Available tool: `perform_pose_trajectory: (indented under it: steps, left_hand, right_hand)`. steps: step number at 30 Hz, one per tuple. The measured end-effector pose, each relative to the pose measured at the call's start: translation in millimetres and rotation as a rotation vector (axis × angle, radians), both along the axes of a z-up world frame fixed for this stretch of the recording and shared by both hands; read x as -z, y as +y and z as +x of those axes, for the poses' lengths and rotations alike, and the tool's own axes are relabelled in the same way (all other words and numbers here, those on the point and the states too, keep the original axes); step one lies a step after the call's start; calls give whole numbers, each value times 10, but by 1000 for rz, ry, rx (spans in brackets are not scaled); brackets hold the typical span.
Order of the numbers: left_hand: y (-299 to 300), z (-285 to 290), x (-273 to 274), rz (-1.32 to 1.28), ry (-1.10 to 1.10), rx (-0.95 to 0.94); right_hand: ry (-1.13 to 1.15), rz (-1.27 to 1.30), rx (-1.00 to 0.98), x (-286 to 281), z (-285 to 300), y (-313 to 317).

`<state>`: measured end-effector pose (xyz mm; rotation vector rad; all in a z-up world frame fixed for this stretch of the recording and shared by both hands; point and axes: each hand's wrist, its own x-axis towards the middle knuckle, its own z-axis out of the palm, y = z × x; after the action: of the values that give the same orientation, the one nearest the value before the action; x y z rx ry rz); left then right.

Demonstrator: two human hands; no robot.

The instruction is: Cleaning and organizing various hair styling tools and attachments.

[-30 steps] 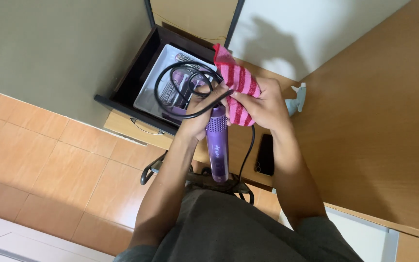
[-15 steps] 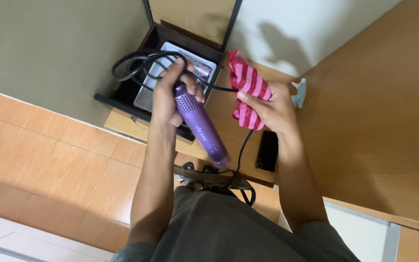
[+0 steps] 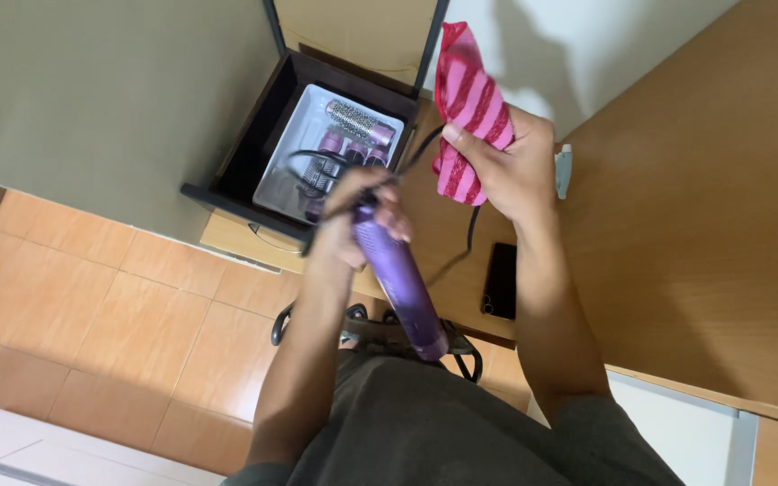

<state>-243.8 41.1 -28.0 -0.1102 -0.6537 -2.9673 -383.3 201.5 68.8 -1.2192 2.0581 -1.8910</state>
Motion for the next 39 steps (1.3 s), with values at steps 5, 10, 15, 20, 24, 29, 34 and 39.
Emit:
perform_pose_trajectory:
  steps: [5,10,15,20,24,29,34,39]
  left_hand:
    - [-449,202,-443,11,-144,-228]
    - [-396,195,-540,-159,-264,-299]
    - [110,115,-616,-419,-191,-200]
    - [362,-172,-338,-536,-265,-311]
    - [276,-276,-349,-381,-251,-377]
    - [59,-286,-388,-296,-291,-373]
    - [43,-269,-463,-252,-304,-455]
    - [511,-377,-263,-502,-234,-463]
  right_hand:
    - [-104,112,-62,24,38,143]
    - [-32,124,-57,122,54,136]
    - [-5,90,-4,300,54,33]
    - [-67,25,-94,246,223,-29]
    - [-410,7,-266,164,205,6]
    - [-199,87,-203,396,10,150]
    - [-185,190,-113,402,-60,151]
    - [-396,66,-288,288,4,44]
